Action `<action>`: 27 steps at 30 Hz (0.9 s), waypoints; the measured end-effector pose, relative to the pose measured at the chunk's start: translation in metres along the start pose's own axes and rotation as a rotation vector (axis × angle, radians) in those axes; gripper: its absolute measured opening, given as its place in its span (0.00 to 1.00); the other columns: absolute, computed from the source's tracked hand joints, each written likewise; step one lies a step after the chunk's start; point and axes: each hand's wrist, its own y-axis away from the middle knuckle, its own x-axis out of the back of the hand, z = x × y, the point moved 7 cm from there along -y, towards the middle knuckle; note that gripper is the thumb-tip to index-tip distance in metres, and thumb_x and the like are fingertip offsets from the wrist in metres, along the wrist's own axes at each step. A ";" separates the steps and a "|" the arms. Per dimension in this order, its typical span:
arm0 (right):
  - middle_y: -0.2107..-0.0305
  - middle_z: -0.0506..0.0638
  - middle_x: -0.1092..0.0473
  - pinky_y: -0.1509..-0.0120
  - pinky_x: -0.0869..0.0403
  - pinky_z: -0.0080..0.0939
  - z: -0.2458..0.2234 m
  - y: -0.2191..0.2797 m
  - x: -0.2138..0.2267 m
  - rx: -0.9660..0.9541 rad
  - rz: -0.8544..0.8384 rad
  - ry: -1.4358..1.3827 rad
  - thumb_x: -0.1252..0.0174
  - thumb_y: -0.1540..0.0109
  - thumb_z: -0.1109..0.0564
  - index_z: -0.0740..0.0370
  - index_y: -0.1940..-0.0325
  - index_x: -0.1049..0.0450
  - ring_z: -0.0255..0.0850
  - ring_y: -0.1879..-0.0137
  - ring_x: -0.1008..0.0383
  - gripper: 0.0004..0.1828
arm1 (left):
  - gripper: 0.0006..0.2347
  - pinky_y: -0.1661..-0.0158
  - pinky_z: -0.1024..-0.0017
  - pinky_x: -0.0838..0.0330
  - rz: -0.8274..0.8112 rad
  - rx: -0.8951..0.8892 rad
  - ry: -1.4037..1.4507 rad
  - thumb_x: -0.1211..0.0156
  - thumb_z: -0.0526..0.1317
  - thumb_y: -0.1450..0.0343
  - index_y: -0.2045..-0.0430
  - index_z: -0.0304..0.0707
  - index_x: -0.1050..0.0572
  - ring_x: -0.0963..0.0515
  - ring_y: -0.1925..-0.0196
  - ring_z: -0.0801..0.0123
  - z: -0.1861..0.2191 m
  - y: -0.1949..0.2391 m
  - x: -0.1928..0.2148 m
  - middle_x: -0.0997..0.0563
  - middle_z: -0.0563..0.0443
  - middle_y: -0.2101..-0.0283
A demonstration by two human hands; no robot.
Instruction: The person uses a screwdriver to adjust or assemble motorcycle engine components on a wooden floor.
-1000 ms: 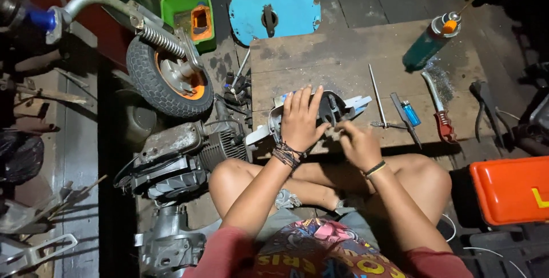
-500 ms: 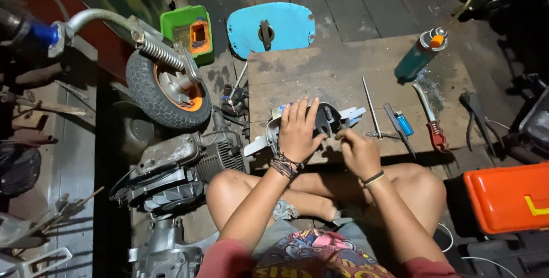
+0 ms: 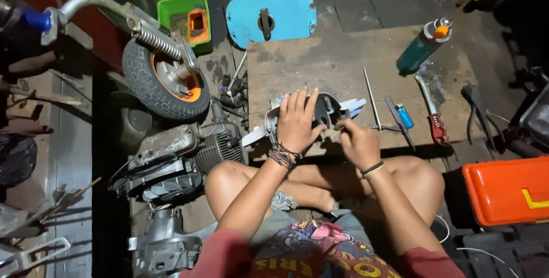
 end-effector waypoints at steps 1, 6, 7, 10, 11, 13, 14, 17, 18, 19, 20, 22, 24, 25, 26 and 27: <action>0.65 0.55 0.20 0.48 0.24 0.58 -0.002 0.001 -0.004 0.001 -0.002 0.000 0.43 0.41 0.61 0.42 0.50 0.22 0.60 0.55 0.20 0.18 | 0.50 0.30 0.53 0.51 0.000 0.002 -0.001 0.20 0.57 0.52 0.33 0.41 0.36 0.31 0.35 0.53 0.000 0.000 -0.002 0.29 0.40 0.38; 0.67 0.54 0.19 0.50 0.23 0.59 -0.011 0.003 -0.011 0.051 -0.110 -0.009 0.42 0.43 0.60 0.40 0.52 0.22 0.59 0.56 0.20 0.18 | 0.50 0.29 0.54 0.52 0.000 0.008 -0.029 0.20 0.57 0.52 0.33 0.42 0.36 0.31 0.35 0.54 0.000 0.000 -0.003 0.29 0.41 0.38; 0.67 0.54 0.19 0.50 0.23 0.59 -0.005 0.001 -0.009 0.052 -0.109 -0.010 0.42 0.43 0.60 0.40 0.52 0.22 0.59 0.56 0.20 0.18 | 0.50 0.29 0.54 0.52 0.001 0.007 -0.030 0.20 0.57 0.52 0.33 0.42 0.36 0.31 0.35 0.54 0.000 0.000 -0.004 0.29 0.41 0.38; 0.70 0.50 0.20 0.51 0.23 0.57 0.004 0.002 0.001 0.041 0.016 0.018 0.42 0.42 0.59 0.40 0.52 0.21 0.58 0.58 0.20 0.18 | 0.50 0.29 0.53 0.52 -0.001 0.005 -0.019 0.20 0.58 0.52 0.33 0.42 0.36 0.31 0.35 0.54 0.000 0.001 -0.006 0.29 0.41 0.38; 0.68 0.52 0.20 0.49 0.23 0.57 -0.002 0.004 -0.005 0.023 -0.036 -0.047 0.42 0.42 0.60 0.41 0.52 0.21 0.58 0.55 0.20 0.18 | 0.50 0.29 0.54 0.52 0.004 0.001 -0.018 0.20 0.57 0.52 0.33 0.42 0.36 0.31 0.35 0.54 0.000 0.001 -0.005 0.29 0.41 0.38; 0.66 0.53 0.19 0.47 0.23 0.56 -0.012 0.006 -0.007 0.007 -0.089 -0.117 0.43 0.42 0.61 0.42 0.52 0.21 0.58 0.53 0.20 0.18 | 0.50 0.29 0.54 0.52 0.008 -0.003 -0.021 0.19 0.57 0.52 0.33 0.41 0.36 0.31 0.35 0.53 0.000 0.001 -0.003 0.29 0.40 0.38; 0.65 0.57 0.20 0.47 0.24 0.58 -0.016 0.005 -0.003 -0.006 -0.094 -0.196 0.44 0.41 0.63 0.46 0.52 0.21 0.61 0.52 0.21 0.17 | 0.50 0.29 0.54 0.53 0.008 -0.008 -0.025 0.19 0.57 0.52 0.33 0.41 0.36 0.31 0.35 0.54 0.000 0.001 -0.003 0.29 0.41 0.38; 0.66 0.55 0.20 0.47 0.24 0.56 -0.005 0.002 0.003 -0.002 -0.044 -0.166 0.44 0.41 0.64 0.46 0.53 0.21 0.60 0.53 0.21 0.16 | 0.50 0.29 0.54 0.53 0.007 -0.012 -0.018 0.19 0.57 0.52 0.33 0.41 0.36 0.31 0.35 0.54 0.000 0.001 -0.002 0.29 0.41 0.38; 0.68 0.50 0.20 0.47 0.23 0.53 0.001 0.002 0.006 0.017 0.012 -0.056 0.42 0.40 0.62 0.42 0.54 0.21 0.56 0.55 0.20 0.16 | 0.50 0.30 0.54 0.53 0.008 -0.013 -0.009 0.19 0.57 0.51 0.33 0.41 0.36 0.31 0.35 0.53 0.001 0.001 -0.002 0.29 0.40 0.39; 0.68 0.50 0.20 0.47 0.23 0.53 -0.005 0.004 0.002 0.016 0.012 -0.057 0.42 0.40 0.62 0.42 0.54 0.21 0.56 0.55 0.20 0.16 | 0.50 0.30 0.54 0.53 0.007 -0.014 -0.009 0.19 0.57 0.51 0.33 0.41 0.36 0.31 0.35 0.53 0.001 0.002 -0.003 0.29 0.40 0.39; 0.68 0.52 0.20 0.48 0.23 0.54 -0.012 0.006 -0.007 0.010 -0.044 -0.075 0.42 0.40 0.61 0.41 0.54 0.21 0.56 0.55 0.20 0.15 | 0.50 0.29 0.54 0.53 0.006 -0.011 -0.001 0.19 0.57 0.51 0.33 0.41 0.36 0.31 0.35 0.53 0.000 0.002 -0.004 0.30 0.40 0.38; 0.68 0.53 0.20 0.48 0.23 0.56 -0.015 0.006 -0.010 0.010 -0.100 -0.092 0.41 0.40 0.59 0.40 0.53 0.22 0.57 0.54 0.20 0.15 | 0.50 0.29 0.53 0.53 0.009 -0.006 0.005 0.19 0.57 0.52 0.33 0.41 0.37 0.31 0.35 0.53 0.000 0.002 -0.005 0.30 0.40 0.38; 0.64 0.51 0.19 0.44 0.24 0.53 -0.005 0.002 0.004 -0.018 -0.028 -0.131 0.44 0.41 0.63 0.42 0.53 0.20 0.55 0.52 0.20 0.18 | 0.50 0.29 0.54 0.53 0.007 -0.007 -0.006 0.20 0.57 0.52 0.33 0.41 0.36 0.31 0.35 0.53 0.001 0.003 -0.004 0.30 0.40 0.38; 0.64 0.51 0.19 0.44 0.24 0.53 -0.001 0.003 -0.002 -0.021 -0.025 -0.131 0.44 0.41 0.63 0.42 0.53 0.20 0.55 0.52 0.20 0.18 | 0.50 0.29 0.54 0.53 0.006 -0.010 -0.004 0.20 0.57 0.52 0.33 0.41 0.36 0.31 0.35 0.53 0.000 0.003 -0.003 0.30 0.40 0.38; 0.64 0.50 0.19 0.44 0.24 0.53 0.002 0.004 -0.008 -0.004 -0.013 -0.089 0.43 0.40 0.63 0.42 0.53 0.21 0.55 0.52 0.20 0.17 | 0.50 0.29 0.54 0.53 0.008 -0.011 -0.004 0.19 0.57 0.52 0.33 0.41 0.36 0.31 0.35 0.53 -0.001 0.003 -0.003 0.29 0.40 0.38; 0.64 0.50 0.19 0.43 0.25 0.54 0.005 0.001 -0.012 0.020 0.003 -0.044 0.43 0.40 0.62 0.41 0.52 0.21 0.55 0.53 0.20 0.17 | 0.50 0.29 0.54 0.52 0.017 -0.011 -0.007 0.19 0.57 0.51 0.33 0.41 0.36 0.31 0.35 0.53 -0.002 -0.001 -0.002 0.29 0.40 0.38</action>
